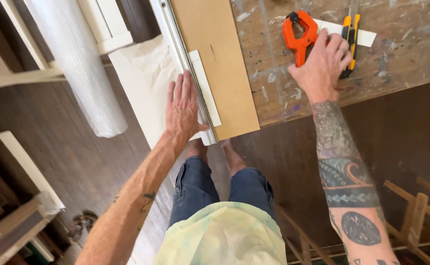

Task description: The person is using a metal straight edge and a utility knife to precisely cut a stack of art prints on a workbench.

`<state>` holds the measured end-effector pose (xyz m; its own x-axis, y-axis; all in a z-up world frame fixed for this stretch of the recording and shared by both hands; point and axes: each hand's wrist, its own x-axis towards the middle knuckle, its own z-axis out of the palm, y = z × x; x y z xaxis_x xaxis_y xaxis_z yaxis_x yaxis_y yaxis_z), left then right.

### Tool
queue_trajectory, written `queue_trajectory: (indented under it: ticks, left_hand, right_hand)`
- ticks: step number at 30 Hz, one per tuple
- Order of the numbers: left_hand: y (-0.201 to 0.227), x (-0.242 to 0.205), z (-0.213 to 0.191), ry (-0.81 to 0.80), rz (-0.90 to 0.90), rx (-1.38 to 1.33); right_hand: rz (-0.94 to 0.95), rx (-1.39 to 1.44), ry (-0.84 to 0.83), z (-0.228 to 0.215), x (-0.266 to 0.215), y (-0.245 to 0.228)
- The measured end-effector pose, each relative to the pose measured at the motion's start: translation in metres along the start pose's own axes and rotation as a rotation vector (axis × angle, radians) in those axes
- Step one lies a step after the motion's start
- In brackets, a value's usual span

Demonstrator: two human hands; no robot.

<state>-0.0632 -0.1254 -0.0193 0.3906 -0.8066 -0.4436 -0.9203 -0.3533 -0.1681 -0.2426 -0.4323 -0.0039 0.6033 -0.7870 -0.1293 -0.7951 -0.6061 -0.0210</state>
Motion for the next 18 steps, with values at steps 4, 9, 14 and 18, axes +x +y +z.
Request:
queue_trajectory:
  ticks: [4, 9, 14, 18]
  left_hand:
    - [-0.003, -0.004, -0.005, 0.033, 0.022, -0.013]
    - [-0.007, -0.006, -0.006, 0.043, 0.010, -0.049]
    - [-0.003, 0.000, -0.012, -0.074, 0.023, 0.014]
    - [-0.003, 0.003, -0.015, -0.072, 0.014, -0.082]
  right_hand:
    - [0.009, 0.156, 0.057, -0.047, -0.024, -0.012]
    - [0.229, 0.745, -0.145, -0.101, -0.174, -0.037]
    - [0.948, 0.855, -0.625, 0.004, -0.444, -0.133]
    - [1.422, 0.863, -0.764, 0.022, -0.570, -0.270]
